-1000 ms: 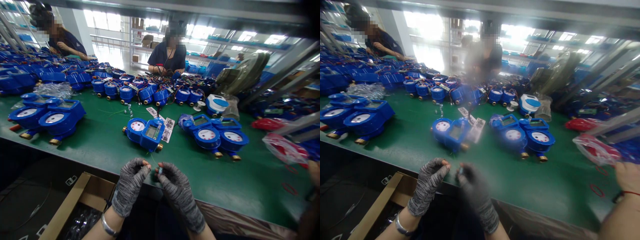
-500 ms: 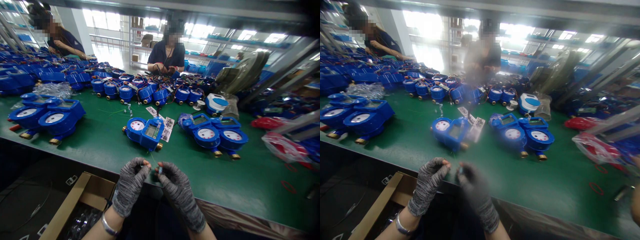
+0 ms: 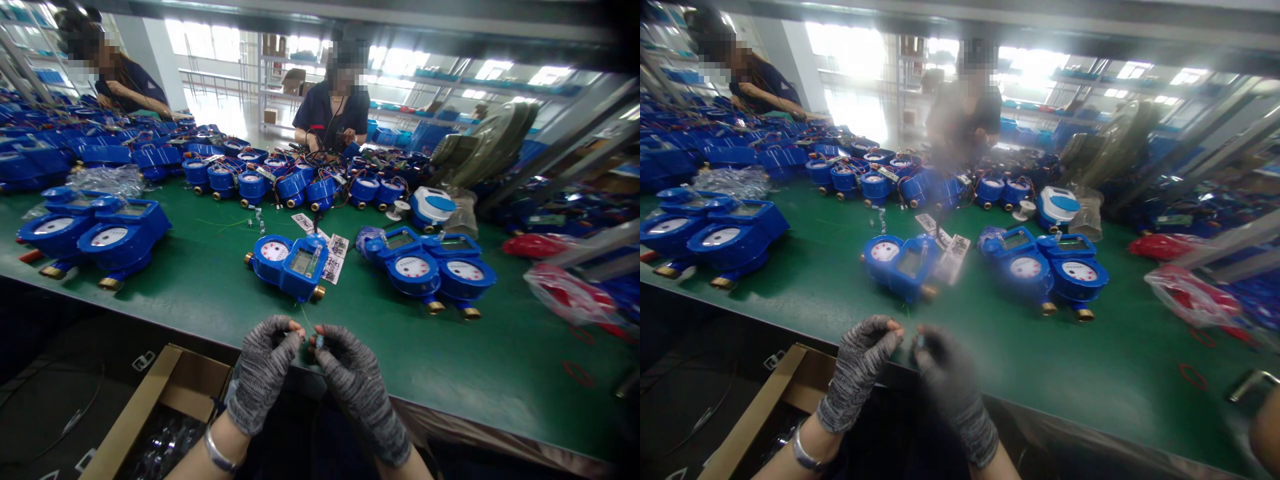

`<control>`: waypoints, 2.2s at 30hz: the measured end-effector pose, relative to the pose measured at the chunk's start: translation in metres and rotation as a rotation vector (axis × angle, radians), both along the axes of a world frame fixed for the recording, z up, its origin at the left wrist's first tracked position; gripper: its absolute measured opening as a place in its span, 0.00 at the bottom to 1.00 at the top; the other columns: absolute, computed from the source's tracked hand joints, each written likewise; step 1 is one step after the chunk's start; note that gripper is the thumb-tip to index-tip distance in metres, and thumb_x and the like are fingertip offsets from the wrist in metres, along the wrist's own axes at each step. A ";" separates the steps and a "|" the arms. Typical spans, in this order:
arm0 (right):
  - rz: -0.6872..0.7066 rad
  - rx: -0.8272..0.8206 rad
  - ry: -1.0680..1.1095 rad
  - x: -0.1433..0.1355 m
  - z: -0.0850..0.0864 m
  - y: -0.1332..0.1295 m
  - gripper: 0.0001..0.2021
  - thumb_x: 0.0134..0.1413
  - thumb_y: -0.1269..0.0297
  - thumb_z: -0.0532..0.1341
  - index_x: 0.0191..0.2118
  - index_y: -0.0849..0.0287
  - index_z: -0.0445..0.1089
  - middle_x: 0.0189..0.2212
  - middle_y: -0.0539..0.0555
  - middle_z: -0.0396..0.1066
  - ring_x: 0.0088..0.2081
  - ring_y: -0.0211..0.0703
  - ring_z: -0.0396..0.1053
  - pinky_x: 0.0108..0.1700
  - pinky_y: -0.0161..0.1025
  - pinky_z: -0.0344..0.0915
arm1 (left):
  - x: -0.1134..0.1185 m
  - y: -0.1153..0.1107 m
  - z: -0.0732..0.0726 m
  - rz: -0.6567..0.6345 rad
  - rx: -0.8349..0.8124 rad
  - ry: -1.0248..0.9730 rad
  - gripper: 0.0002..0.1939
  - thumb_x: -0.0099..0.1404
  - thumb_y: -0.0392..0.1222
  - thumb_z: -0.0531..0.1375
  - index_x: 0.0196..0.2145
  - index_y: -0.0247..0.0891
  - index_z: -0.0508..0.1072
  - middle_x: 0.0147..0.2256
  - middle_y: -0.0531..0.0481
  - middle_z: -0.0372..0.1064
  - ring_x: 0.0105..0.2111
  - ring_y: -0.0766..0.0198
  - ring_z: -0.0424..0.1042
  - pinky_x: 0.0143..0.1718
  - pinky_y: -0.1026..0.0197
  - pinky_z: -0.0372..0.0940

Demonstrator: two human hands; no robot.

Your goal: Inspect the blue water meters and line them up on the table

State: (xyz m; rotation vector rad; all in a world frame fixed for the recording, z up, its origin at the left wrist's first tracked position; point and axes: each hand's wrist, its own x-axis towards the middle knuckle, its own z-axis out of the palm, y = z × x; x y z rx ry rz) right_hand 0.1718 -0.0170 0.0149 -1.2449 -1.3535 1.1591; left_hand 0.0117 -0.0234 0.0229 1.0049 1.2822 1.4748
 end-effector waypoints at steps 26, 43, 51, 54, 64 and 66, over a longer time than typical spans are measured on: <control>0.007 0.018 0.018 0.002 -0.011 0.001 0.14 0.52 0.60 0.67 0.45 0.58 0.76 0.40 0.60 0.78 0.41 0.52 0.76 0.46 0.49 0.74 | -0.003 -0.003 0.004 0.074 0.008 0.123 0.06 0.58 0.41 0.67 0.33 0.39 0.77 0.34 0.51 0.77 0.35 0.64 0.75 0.42 0.64 0.69; 0.005 0.025 -0.021 0.003 -0.017 0.002 0.12 0.52 0.61 0.66 0.43 0.57 0.77 0.40 0.59 0.77 0.41 0.52 0.75 0.46 0.50 0.72 | 0.004 0.000 -0.004 -0.104 -0.236 -0.433 0.14 0.52 0.46 0.71 0.31 0.35 0.73 0.18 0.58 0.62 0.18 0.74 0.58 0.19 0.71 0.54; 0.052 0.256 -0.085 -0.001 -0.005 0.003 0.10 0.52 0.66 0.66 0.42 0.51 0.76 0.39 0.53 0.73 0.41 0.47 0.72 0.44 0.44 0.70 | 0.011 -0.001 -0.001 -0.182 -0.265 -0.478 0.16 0.49 0.48 0.71 0.26 0.34 0.73 0.19 0.56 0.61 0.19 0.72 0.59 0.21 0.69 0.55; 0.063 0.319 -0.155 -0.001 -0.001 0.002 0.10 0.53 0.68 0.65 0.42 0.50 0.75 0.39 0.52 0.73 0.40 0.45 0.71 0.42 0.41 0.69 | 0.013 -0.002 0.003 -0.222 -0.231 -0.426 0.20 0.51 0.55 0.69 0.22 0.34 0.73 0.21 0.52 0.64 0.22 0.68 0.63 0.25 0.65 0.59; 0.110 0.464 -0.468 -0.006 0.012 -0.001 0.13 0.58 0.66 0.60 0.48 0.54 0.76 0.37 0.57 0.72 0.37 0.47 0.71 0.39 0.42 0.71 | 0.004 -0.002 0.021 -0.179 -0.123 -0.017 0.08 0.50 0.40 0.71 0.29 0.37 0.79 0.30 0.48 0.74 0.32 0.60 0.68 0.37 0.61 0.62; 0.060 0.538 -0.545 -0.010 0.009 -0.003 0.15 0.58 0.64 0.59 0.50 0.55 0.74 0.39 0.59 0.72 0.38 0.50 0.71 0.40 0.45 0.71 | 0.003 0.001 0.020 -0.190 -0.143 -0.065 0.09 0.49 0.40 0.72 0.26 0.35 0.77 0.26 0.49 0.72 0.28 0.63 0.66 0.32 0.62 0.61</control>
